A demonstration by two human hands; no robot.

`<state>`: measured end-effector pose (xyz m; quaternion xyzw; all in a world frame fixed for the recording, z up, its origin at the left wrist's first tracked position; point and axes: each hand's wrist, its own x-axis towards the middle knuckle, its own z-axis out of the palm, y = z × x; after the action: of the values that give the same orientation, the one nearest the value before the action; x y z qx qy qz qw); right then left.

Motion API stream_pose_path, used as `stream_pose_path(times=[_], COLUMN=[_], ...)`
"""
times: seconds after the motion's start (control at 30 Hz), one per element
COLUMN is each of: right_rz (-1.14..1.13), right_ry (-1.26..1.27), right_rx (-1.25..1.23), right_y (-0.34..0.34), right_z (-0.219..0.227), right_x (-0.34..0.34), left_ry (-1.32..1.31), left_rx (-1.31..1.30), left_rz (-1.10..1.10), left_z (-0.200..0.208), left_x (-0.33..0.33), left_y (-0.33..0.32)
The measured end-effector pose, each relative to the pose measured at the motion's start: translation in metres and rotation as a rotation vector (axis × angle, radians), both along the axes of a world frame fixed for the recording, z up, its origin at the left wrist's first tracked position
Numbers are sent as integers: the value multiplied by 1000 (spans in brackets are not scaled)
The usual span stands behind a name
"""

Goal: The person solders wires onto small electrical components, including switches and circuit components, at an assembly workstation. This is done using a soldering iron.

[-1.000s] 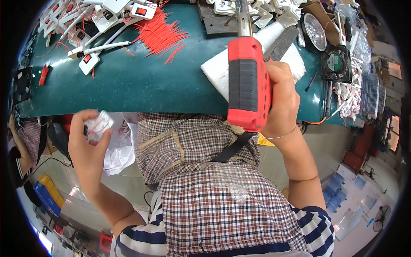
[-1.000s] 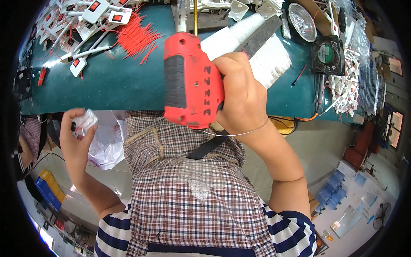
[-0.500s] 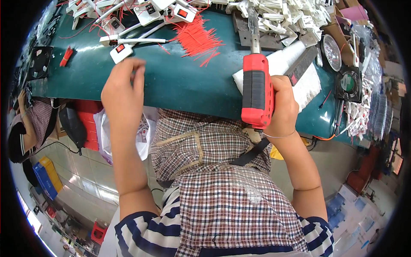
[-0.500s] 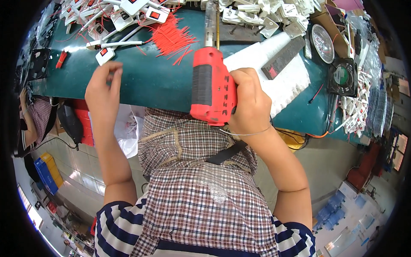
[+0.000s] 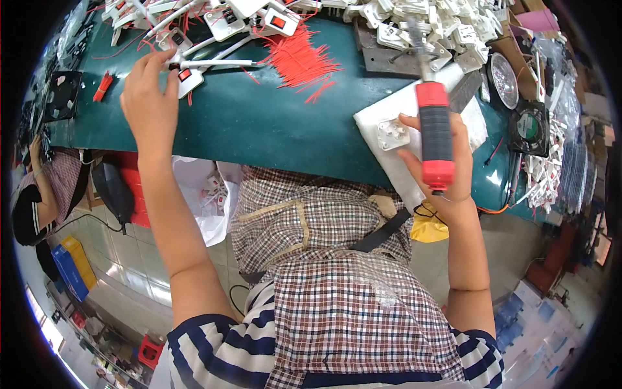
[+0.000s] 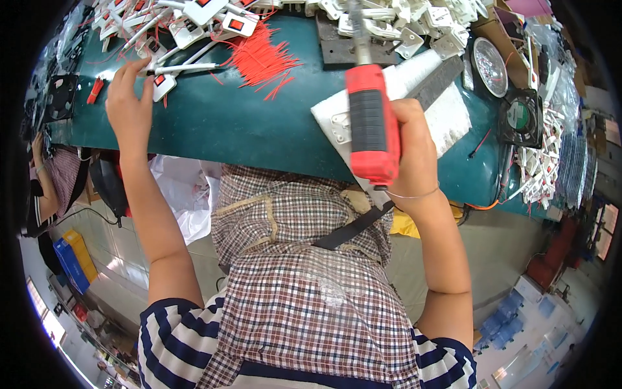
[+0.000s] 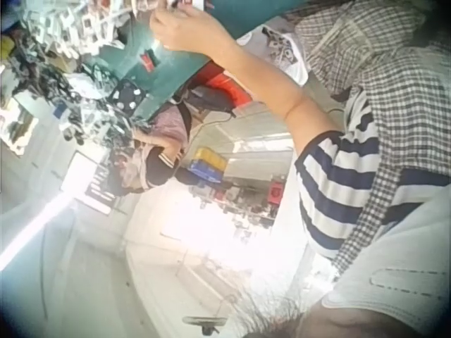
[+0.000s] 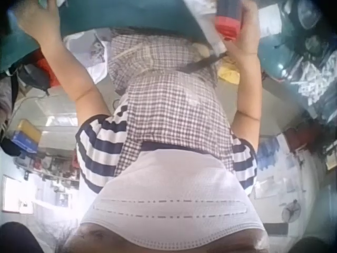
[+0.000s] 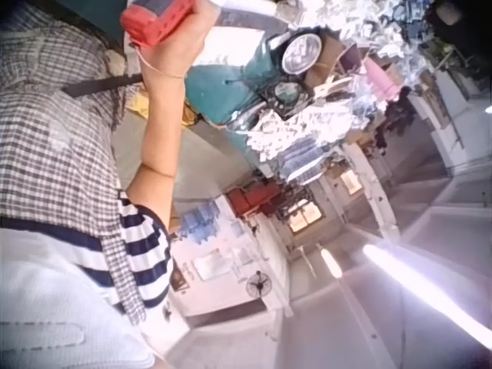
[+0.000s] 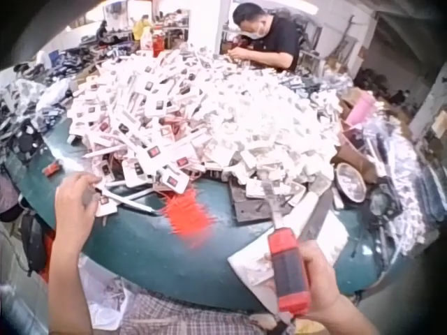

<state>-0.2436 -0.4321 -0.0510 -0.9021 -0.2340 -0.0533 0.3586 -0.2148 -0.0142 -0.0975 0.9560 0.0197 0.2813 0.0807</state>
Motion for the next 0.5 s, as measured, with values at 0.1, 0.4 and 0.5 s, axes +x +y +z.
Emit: stream_pose_path(times=[0.1,0.4,0.5], right_rz=[-107,6,62], right_ry=[84,53,69], right_rx=[29,108,-8], right_y=[-4,-6,-3], right_z=[-16,-7,-10], right_x=[3,17,21], left_ry=[37,-187,-219], left_rx=[101,-19,-319], left_rz=[27,232,284], left_z=[7,35,37], left_x=[4,-22,-33], left_y=[8,3,-9])
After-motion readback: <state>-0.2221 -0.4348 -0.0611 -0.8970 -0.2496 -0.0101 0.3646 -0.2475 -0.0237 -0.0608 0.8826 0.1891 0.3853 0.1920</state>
